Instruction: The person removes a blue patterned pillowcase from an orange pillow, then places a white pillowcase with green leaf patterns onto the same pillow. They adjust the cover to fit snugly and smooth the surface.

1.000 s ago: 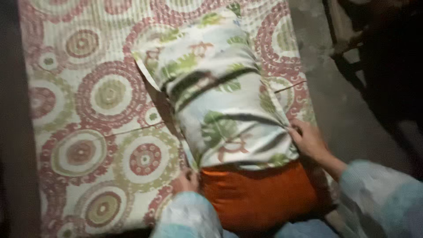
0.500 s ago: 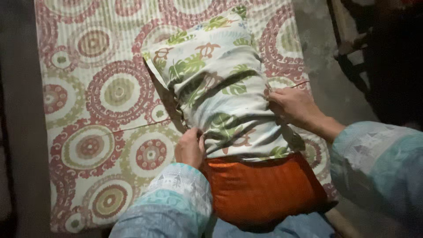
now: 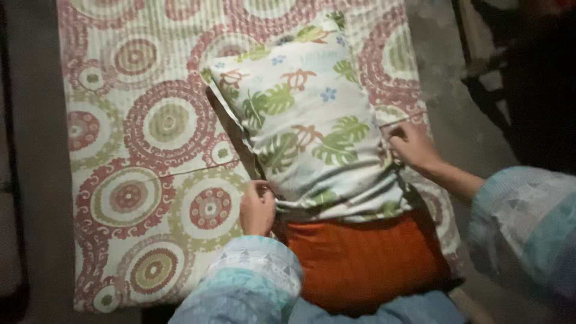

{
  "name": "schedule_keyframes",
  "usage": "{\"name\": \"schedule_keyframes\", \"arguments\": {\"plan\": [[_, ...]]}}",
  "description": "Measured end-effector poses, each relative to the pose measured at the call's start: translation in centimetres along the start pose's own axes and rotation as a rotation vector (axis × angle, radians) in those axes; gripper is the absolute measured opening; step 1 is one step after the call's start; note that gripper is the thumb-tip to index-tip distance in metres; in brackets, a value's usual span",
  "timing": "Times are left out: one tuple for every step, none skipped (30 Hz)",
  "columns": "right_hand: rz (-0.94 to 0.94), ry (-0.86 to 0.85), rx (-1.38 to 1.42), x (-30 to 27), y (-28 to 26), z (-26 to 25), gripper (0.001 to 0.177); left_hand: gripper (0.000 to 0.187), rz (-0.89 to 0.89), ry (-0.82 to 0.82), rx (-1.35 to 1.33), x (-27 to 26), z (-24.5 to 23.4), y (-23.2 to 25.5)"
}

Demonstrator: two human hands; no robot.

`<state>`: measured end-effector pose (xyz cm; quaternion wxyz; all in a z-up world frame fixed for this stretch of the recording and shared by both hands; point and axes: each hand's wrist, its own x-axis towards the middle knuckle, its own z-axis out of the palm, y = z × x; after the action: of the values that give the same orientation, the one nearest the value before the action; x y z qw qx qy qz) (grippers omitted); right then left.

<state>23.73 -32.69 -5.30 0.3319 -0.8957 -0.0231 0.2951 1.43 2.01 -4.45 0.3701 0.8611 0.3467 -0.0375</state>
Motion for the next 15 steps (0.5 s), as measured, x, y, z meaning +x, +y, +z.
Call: {"name": "schedule_keyframes", "arguments": {"plan": [[0.140,-0.015,0.108,1.7,1.1,0.7,0.034,0.029,-0.034,0.126,-0.046,1.1,1.3,-1.1],[0.279,-0.031,0.216,3.3,2.1,1.4,0.033,0.032,-0.150,0.096,-0.091,2.7,2.5,-2.2],[0.430,-0.053,0.323,4.0,3.1,2.2,0.032,0.035,-0.273,0.056,-0.132,3.6,3.3,-3.4],[0.417,-0.076,0.293,4.9,3.8,3.0,0.032,0.039,-0.397,0.015,-0.172,4.2,4.1,-4.5],[0.408,-0.100,0.262,5.6,4.5,3.8,0.034,0.037,-0.438,-0.012,-0.166,4.7,5.3,-5.3],[0.398,-0.125,0.231,6.0,5.1,4.4,0.036,0.036,-0.479,-0.040,-0.160,5.3,6.3,-5.8],[0.406,-0.109,0.256,6.5,5.3,4.9,0.033,0.036,-0.510,-0.055,-0.154,6.5,6.8,-6.4],[0.413,-0.093,0.281,6.6,5.5,5.2,0.030,0.034,-0.505,-0.034,-0.069,7.1,7.3,-6.9],[0.423,-0.073,0.306,6.8,5.4,5.3,0.027,0.032,-0.495,-0.017,0.016,7.4,7.7,-7.0],[0.435,-0.057,0.307,7.4,5.0,5.3,0.025,0.030,-0.485,0.001,0.100,7.9,8.0,-7.0],[0.457,-0.047,0.300,7.3,5.0,5.0,0.023,0.029,-0.453,0.017,0.106,7.7,7.9,-7.3],[0.479,-0.038,0.293,6.9,5.2,4.7,0.022,0.027,-0.421,0.033,0.112,7.5,7.5,-7.5],[0.332,0.012,0.139,5.6,5.9,4.1,0.025,0.027,-0.397,0.040,0.117,6.4,7.4,-7.4],[0.182,0.056,-0.015,4.0,6.6,3.6,0.030,0.028,-0.344,-0.029,0.144,4.4,7.2,-7.5],[0.023,0.100,-0.160,2.8,7.1,3.7,0.035,0.030,-0.284,-0.090,0.172,2.2,6.3,-7.9]]}}
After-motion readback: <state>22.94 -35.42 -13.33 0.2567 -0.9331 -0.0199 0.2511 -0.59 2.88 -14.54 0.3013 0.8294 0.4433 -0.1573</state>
